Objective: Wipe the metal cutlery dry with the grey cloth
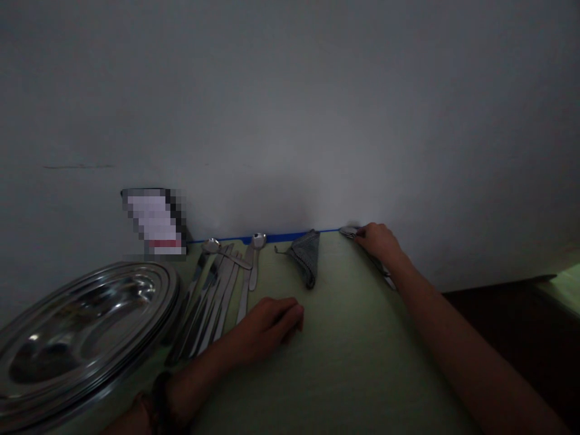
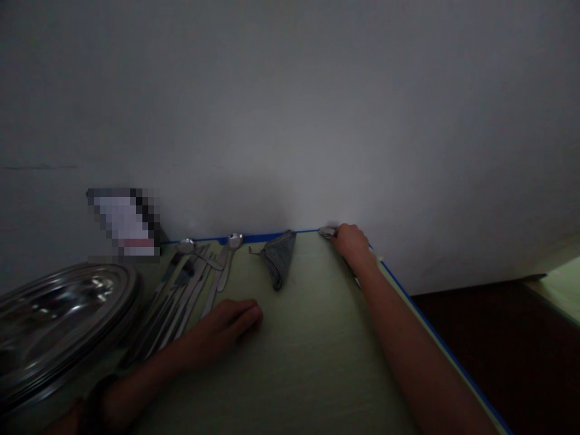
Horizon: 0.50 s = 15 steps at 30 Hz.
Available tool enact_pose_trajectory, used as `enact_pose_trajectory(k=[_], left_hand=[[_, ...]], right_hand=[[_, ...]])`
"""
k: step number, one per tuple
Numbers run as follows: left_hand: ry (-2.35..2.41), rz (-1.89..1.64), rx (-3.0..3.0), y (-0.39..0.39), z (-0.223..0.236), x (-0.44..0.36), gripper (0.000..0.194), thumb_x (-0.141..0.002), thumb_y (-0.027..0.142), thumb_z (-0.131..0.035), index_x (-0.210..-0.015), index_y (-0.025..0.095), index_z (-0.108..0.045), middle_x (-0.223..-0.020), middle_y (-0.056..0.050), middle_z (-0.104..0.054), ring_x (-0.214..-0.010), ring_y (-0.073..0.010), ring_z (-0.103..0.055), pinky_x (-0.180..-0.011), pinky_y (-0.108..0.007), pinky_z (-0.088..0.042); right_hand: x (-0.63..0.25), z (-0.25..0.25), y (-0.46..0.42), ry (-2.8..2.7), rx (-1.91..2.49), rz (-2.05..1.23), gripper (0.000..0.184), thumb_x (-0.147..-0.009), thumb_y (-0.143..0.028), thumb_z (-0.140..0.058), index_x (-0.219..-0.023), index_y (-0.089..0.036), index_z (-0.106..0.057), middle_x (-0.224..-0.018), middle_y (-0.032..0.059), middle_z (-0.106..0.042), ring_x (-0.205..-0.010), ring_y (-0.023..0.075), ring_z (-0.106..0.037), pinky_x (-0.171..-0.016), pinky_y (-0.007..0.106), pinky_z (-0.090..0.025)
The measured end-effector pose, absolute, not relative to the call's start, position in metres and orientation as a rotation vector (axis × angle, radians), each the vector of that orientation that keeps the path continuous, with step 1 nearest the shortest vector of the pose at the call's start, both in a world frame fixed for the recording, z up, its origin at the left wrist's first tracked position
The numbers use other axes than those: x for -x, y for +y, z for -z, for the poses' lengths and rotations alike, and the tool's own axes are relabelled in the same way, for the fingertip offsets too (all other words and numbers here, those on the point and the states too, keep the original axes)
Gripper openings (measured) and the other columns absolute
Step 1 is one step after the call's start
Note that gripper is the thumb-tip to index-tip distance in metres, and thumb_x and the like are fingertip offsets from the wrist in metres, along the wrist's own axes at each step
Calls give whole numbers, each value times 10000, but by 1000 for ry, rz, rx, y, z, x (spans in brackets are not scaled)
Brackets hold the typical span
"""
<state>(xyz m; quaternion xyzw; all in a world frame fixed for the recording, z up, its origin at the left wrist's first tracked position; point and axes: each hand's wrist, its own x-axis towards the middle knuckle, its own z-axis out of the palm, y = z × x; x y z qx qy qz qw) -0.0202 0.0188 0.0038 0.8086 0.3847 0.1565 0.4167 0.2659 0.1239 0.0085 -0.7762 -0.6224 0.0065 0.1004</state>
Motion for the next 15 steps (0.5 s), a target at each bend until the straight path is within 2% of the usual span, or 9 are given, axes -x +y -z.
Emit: enact_pose_trajectory(k=[8,15], left_hand=[[949,-402,-2035,18,-5,20,381,-911,376,-306,-666,163,-506,-571,48,-458,-539,-84,-449,-536,-202,-337],[940,-405,-2024,18,-3,20,382,-909,377,-309,-670,158,-511,-558,50,-449,-523,-79,-434,-516,-196,-331]], right_hand=[[-263,-5,121,-1786,2344,11,292,-752,-302,-519,-964,-164,-664,-920,147,-660,-862,229,-619,-720,314,-446],[-255,-14,117,-1799,2368,75,332,-762,-328,-493,-1009,-132,-597,-1009,183,-605,-905,296,-598,-699,370,-445]])
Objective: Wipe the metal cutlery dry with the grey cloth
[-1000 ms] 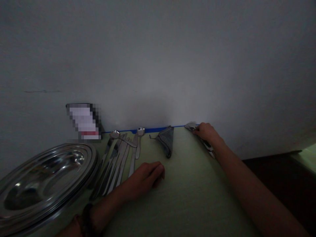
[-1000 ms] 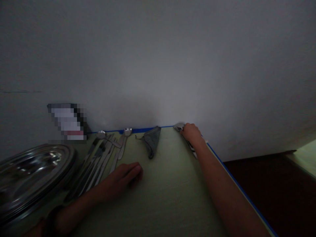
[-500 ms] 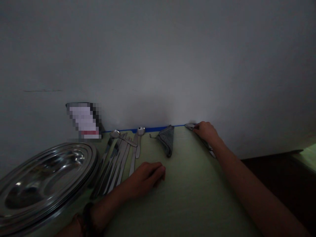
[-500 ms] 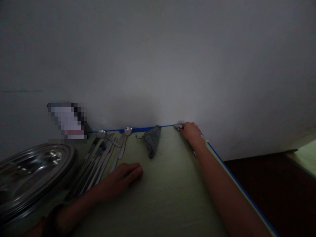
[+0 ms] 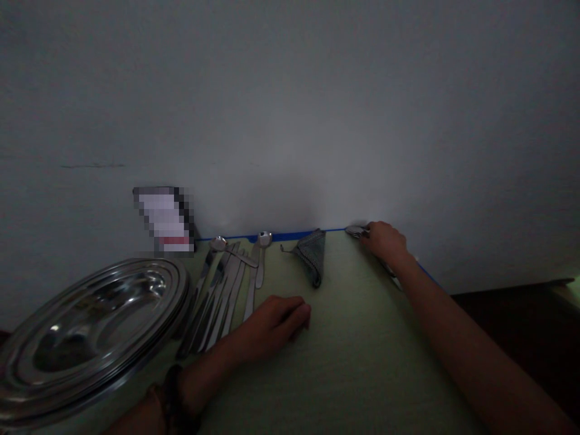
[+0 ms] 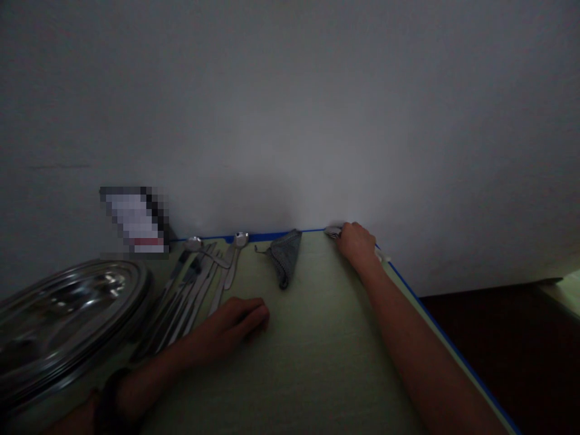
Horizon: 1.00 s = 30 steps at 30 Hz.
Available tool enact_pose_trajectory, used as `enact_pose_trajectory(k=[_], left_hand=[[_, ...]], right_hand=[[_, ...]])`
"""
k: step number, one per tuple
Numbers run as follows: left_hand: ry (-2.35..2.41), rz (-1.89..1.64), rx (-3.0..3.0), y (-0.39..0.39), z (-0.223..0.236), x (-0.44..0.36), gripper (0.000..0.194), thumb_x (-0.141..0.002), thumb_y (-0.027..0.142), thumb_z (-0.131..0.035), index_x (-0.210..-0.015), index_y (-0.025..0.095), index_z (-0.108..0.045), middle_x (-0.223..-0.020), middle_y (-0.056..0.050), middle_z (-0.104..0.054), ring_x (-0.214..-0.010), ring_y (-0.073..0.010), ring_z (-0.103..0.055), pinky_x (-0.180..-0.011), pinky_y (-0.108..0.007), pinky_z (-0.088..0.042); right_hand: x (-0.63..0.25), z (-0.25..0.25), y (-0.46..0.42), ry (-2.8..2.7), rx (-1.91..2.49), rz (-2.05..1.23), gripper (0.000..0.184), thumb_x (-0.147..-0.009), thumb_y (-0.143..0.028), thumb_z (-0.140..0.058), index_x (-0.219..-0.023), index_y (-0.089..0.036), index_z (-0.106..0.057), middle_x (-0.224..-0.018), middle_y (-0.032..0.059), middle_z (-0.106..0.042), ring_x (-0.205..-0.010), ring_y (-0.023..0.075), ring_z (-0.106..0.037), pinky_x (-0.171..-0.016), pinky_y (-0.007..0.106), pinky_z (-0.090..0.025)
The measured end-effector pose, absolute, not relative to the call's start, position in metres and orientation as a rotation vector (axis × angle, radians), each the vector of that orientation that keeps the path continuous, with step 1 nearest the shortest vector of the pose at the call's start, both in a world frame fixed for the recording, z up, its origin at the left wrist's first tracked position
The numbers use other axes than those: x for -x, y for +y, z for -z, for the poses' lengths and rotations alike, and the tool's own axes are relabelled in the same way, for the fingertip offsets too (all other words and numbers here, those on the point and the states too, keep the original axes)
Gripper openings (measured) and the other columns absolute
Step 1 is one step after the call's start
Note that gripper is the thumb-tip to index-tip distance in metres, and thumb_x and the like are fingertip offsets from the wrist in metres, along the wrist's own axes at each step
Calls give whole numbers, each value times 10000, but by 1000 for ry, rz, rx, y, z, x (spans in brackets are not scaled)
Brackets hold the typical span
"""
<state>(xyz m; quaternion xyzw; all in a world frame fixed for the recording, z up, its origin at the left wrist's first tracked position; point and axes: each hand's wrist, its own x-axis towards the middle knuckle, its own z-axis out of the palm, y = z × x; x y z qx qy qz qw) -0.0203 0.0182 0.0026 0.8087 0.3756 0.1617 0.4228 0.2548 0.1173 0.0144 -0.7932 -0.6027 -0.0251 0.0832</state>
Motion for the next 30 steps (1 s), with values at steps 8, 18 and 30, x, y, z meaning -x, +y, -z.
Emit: enact_pose_trajectory(k=[8,18,30], left_hand=[[983,-435,-2106,17,-3,20,354,-912,334,-298,-677,161,-498,-577,40,-469,-538,-85,-451,-525,-199,-347],[1561,-617,-2743,17,1,25,251,-813,254,-443,-1013,133,-537,-1153,-139,-544,-1095,-281,-457,-930,-440,-344],[1586,-345,-2859,12,14,24,342,-870,254,-373,-1137,93,-513,-1225,-163,-526,-1153,-302,-443,-963,-463,-342]], right_hand=[[-206,-22,109,-2065,1700,-93,366,-820,-394,-455,-1099,-158,-483,-849,69,-640,-782,182,-588,-706,277,-420],[-149,29,93,-2083,1407,-228,413,-764,-420,-507,-1101,-183,-487,-1047,94,-593,-909,195,-549,-781,313,-414],[-148,34,103,-2013,1501,-137,335,-786,-359,-457,-1036,-142,-511,-991,111,-589,-899,206,-533,-818,327,-406]])
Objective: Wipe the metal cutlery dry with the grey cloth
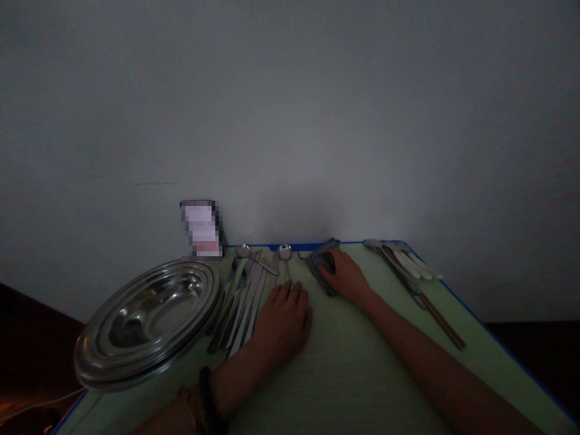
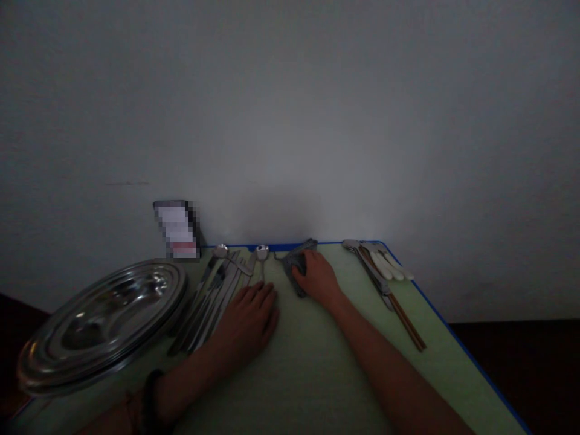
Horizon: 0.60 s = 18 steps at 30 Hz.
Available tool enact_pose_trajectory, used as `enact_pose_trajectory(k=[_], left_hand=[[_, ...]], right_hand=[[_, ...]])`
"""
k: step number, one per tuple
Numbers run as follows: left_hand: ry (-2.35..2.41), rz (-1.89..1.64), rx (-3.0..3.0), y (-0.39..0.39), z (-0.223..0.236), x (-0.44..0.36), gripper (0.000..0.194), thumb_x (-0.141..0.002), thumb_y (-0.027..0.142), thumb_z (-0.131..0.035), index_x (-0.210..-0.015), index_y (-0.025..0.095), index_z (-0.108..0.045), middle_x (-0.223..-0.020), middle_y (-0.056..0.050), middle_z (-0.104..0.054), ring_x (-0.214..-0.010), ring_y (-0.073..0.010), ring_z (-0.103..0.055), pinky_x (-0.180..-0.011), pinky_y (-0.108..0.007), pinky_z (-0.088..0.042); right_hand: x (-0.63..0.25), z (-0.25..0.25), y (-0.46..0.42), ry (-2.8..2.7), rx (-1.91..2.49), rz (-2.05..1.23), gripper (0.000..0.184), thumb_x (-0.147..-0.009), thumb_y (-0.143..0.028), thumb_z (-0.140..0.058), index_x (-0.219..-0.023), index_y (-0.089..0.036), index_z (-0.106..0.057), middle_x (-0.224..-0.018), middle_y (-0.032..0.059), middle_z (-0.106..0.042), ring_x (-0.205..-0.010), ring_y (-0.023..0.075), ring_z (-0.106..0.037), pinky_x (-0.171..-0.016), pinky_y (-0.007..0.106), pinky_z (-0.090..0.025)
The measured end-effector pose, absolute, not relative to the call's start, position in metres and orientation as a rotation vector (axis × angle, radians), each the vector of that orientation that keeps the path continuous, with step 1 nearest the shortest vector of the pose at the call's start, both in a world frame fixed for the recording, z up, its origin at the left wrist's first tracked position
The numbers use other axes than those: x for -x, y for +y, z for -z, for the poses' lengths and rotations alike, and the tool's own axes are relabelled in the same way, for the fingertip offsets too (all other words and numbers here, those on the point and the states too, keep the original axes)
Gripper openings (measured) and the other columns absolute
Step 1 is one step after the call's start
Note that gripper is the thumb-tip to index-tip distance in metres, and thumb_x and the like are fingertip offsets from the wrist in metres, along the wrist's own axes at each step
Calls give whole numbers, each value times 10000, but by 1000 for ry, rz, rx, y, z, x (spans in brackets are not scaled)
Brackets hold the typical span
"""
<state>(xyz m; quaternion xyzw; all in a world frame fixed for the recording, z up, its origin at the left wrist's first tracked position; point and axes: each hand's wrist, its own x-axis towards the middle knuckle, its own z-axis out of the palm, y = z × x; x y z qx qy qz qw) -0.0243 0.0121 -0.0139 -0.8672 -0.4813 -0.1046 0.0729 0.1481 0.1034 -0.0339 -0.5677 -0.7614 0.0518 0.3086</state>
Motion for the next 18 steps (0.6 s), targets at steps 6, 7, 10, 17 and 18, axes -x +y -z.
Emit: enact_pose_trajectory(k=[6,7,10,17,18], left_hand=[[-1399,453,2682,7,12,20,320,-868,269,-402,-1148,145,-495,-1232,-134,-504,-1148,-274,-420,-943,-451,-367],[-1436,453,2656,6,13,20,351,-869,297,-402,-1172,138,-480,-1260,-146,-479,-1169,-286,-398,-951,-465,-356],[-1426,433,2679,7,15,21,366,-880,324,-382,-1183,140,-472,-1275,-137,-470,-1171,-276,-398,-968,-454,-342],[-1494,454,2725,14,10,22,188,-866,263,-412,-925,133,-535,-1007,-107,-558,-961,-230,-504,-862,-398,-435],[-1518,478,2709,14,10,22,181,-866,250,-408,-924,130,-531,-1018,-111,-549,-957,-229,-505,-859,-402,-438]], right_hand=[[-153,36,109,-1869,1543,-127,253,-781,-270,-429,-986,-153,-519,-958,102,-567,-868,197,-522,-800,336,-414],[-154,36,109,-1844,1538,-124,249,-778,-270,-433,-983,-157,-518,-960,99,-557,-869,197,-520,-803,337,-415],[-154,36,106,-1797,1519,-101,284,-782,-349,-452,-987,-164,-520,-989,100,-533,-910,207,-512,-846,346,-406],[-154,37,105,-1892,1582,-109,440,-695,-381,-554,-1078,-168,-522,-1103,128,-497,-1020,261,-478,-888,404,-380],[-155,36,107,-1885,1550,-137,409,-697,-316,-539,-1077,-164,-521,-1102,124,-503,-1020,245,-482,-897,382,-379]])
